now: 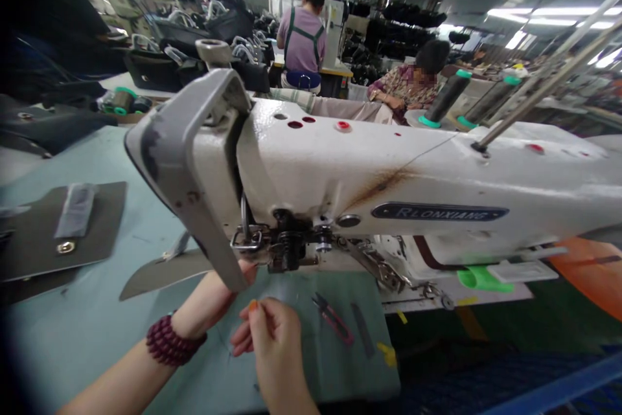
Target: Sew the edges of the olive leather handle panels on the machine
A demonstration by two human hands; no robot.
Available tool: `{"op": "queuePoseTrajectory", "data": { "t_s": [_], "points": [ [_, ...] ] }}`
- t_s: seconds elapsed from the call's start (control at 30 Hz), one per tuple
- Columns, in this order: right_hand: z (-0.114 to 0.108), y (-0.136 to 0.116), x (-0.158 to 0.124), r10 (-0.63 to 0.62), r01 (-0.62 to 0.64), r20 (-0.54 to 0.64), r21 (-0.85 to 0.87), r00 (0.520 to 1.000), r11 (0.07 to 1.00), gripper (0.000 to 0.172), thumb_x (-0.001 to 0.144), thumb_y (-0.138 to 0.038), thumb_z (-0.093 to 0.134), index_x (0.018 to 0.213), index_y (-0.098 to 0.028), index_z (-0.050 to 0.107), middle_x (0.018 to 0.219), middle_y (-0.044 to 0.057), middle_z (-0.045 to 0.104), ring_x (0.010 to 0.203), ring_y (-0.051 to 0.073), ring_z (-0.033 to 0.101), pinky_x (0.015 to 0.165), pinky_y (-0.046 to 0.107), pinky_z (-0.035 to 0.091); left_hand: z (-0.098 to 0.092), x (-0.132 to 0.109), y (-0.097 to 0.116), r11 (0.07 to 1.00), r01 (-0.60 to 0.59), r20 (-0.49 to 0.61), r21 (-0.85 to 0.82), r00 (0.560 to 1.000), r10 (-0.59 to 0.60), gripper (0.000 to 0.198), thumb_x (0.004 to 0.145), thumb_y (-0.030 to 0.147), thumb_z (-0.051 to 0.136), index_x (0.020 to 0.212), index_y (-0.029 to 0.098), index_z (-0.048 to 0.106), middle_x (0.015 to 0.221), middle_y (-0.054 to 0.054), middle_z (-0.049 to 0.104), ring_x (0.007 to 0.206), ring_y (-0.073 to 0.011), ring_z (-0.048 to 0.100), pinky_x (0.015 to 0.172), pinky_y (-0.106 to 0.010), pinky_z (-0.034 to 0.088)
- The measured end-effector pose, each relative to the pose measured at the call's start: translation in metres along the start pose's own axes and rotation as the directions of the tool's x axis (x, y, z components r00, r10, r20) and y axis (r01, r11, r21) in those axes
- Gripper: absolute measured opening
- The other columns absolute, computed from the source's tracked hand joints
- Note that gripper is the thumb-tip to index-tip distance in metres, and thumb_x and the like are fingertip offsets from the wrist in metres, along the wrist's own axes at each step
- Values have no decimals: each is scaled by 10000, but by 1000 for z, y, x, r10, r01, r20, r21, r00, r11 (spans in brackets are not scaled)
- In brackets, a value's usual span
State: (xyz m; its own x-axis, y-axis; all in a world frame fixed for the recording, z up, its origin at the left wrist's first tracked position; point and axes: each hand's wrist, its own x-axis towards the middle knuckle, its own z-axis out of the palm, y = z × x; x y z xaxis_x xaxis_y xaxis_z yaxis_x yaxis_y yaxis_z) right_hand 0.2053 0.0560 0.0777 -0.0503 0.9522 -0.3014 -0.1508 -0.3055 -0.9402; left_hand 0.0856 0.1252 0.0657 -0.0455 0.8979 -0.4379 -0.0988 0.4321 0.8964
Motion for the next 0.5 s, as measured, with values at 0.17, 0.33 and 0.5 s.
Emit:
{"op": "queuePoseTrajectory", "data": {
  "t_s": [0.17, 0.33, 0.5],
  "points": [
    [3, -1, -4, 36, -36, 26, -2, 999, 999, 549, 838, -643, 503, 743, -111, 602, 537, 55, 644, 418, 91, 573, 438, 149, 389, 2, 3, 3, 999, -48, 20, 7, 999, 48, 404, 666, 497, 714, 491, 163, 567, 481, 19, 495, 508, -122, 401, 516, -258, 357],
    [4, 2, -8, 61, -59, 81, -19, 995, 998, 565, 840, -656, 485, 739, -113, 600, 549, 62, 650, 423, 93, 577, 444, 153, 381, 4, 3, 6, 997, -75, 9, -2, 997, 75, 428, 674, 492, 712, 467, 176, 512, 462, 37, 443, 487, -110, 363, 487, -245, 325],
    [4, 10, -12, 88, -88, 102, -13, 991, 996, 560, 838, -660, 490, 754, -117, 601, 553, 56, 651, 426, 90, 579, 446, 150, 382, 7, 0, 11, 995, -102, -21, -3, 995, 102, 437, 679, 493, 704, 461, 182, 488, 457, 50, 409, 470, -100, 335, 476, -247, 312]
  ]
}}
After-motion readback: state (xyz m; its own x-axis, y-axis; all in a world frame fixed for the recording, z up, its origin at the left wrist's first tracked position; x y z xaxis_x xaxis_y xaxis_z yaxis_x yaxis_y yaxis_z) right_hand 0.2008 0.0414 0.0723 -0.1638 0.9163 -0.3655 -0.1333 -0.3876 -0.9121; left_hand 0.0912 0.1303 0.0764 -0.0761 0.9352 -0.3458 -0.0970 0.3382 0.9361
